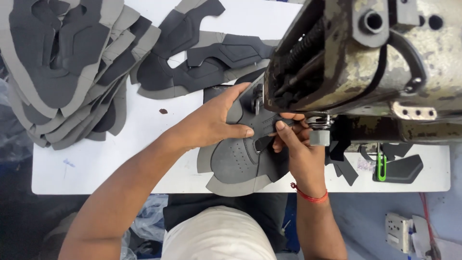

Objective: The person operates a sewing machine to stitch together gray and black shoe components. They guide the material under the needle, then use green scissors to trim the excess thread after each stitch. The finished pieces are stacked on the table.

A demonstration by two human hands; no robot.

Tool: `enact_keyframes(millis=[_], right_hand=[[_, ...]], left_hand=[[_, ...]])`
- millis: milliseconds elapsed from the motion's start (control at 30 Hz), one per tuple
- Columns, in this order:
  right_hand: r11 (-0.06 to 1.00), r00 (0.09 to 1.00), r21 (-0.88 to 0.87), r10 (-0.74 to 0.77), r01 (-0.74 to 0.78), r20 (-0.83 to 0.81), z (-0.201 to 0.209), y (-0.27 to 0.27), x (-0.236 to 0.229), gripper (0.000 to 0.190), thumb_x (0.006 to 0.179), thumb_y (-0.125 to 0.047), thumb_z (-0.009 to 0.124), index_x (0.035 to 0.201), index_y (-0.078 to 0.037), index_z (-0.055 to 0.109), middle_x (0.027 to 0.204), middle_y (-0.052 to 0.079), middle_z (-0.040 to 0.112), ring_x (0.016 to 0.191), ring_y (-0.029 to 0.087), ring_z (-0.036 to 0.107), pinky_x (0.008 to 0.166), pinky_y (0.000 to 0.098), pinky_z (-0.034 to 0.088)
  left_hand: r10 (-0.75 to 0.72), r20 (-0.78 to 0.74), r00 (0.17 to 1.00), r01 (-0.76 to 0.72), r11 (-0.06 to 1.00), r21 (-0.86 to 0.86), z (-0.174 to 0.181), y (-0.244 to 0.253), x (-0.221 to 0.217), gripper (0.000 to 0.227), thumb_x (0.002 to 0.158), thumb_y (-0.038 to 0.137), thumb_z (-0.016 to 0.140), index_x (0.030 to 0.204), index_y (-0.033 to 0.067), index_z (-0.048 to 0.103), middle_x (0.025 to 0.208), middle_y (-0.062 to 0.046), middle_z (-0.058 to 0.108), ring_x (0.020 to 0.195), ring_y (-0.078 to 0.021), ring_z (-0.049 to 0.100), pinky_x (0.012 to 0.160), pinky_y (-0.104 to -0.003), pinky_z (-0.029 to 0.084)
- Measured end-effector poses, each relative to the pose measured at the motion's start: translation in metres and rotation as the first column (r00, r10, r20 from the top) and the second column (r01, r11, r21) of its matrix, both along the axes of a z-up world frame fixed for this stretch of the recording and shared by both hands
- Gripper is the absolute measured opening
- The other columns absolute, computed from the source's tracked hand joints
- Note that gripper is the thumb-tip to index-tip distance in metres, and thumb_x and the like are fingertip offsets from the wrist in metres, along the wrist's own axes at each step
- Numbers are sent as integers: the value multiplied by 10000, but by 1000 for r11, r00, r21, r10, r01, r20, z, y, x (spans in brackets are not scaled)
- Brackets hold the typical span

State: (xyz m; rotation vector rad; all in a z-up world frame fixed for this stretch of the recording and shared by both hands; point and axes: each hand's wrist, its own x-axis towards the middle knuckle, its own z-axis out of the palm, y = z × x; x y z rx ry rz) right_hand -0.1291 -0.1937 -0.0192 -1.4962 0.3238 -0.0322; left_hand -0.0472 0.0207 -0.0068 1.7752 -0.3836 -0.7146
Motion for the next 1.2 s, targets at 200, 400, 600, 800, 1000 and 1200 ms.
enact_keyframes(millis=[200, 400, 600, 800, 1000, 1200], right_hand=[[999, 1000, -32, 19, -19, 19, -7, -3, -1, 123, 991, -94, 684, 1077, -6, 676, 815, 83, 714, 631, 105, 614, 570, 244, 492], [999, 997, 34, 21, -23, 76, -11, 1, -4, 189, 993, -72, 670, 1175, -20, 664, 853, 77, 715, 661, 87, 620, 606, 226, 503], [1000, 996, 23, 6, -8, 92, -19, 5, -4, 182, 1012, -76, 672, 1182, -15, 649, 850, 79, 735, 650, 87, 627, 605, 225, 507], [994, 998, -105, -39, 43, 39, -22, 7, 3, 121, 1020, -131, 704, 1035, -11, 690, 764, 45, 707, 592, 67, 578, 542, 216, 451], [879, 998, -473, -61, 58, 9, 1, 19, 6, 153, 1033, -144, 696, 1015, 0, 742, 715, 31, 675, 585, 67, 553, 541, 200, 439], [761, 779, 172, 617, -626, 109, -8, -25, -90, 387, 1073, -290, 665, 949, 66, 754, 810, 129, 759, 583, 131, 665, 510, 235, 523]], left_hand=[[-35, 29, 999, 34, 999, 34, 1, 0, 1, 1029, 776, 291, 817, 1588, 63, 227, 1579, -158, 436, 1481, -268, 388, 1180, -387, 311], [-88, 33, 996, 89, 996, -32, -2, 3, 8, 994, 776, 259, 813, 1585, 65, 268, 1506, -134, 537, 1403, -242, 505, 1144, -371, 388], [-169, -37, 985, 164, 981, -100, 3, 4, 30, 950, 726, 217, 844, 1544, 86, 379, 1372, -100, 664, 1322, -214, 598, 1100, -370, 453], [-225, 10, 974, 224, 959, -173, -7, 4, 54, 916, 708, 194, 864, 1507, 54, 439, 1364, -109, 663, 1307, -215, 599, 1096, -367, 486], [-183, -47, 982, 173, 972, -162, 3, 4, 59, 867, 723, 132, 826, 1503, 60, 455, 1365, -92, 665, 1291, -190, 617, 1089, -334, 485], [26, -206, 978, -70, 975, -210, 4, 1, 40, 869, 741, 75, 803, 1520, 68, 418, 1366, -91, 657, 1284, -189, 612, 1103, -335, 475]])
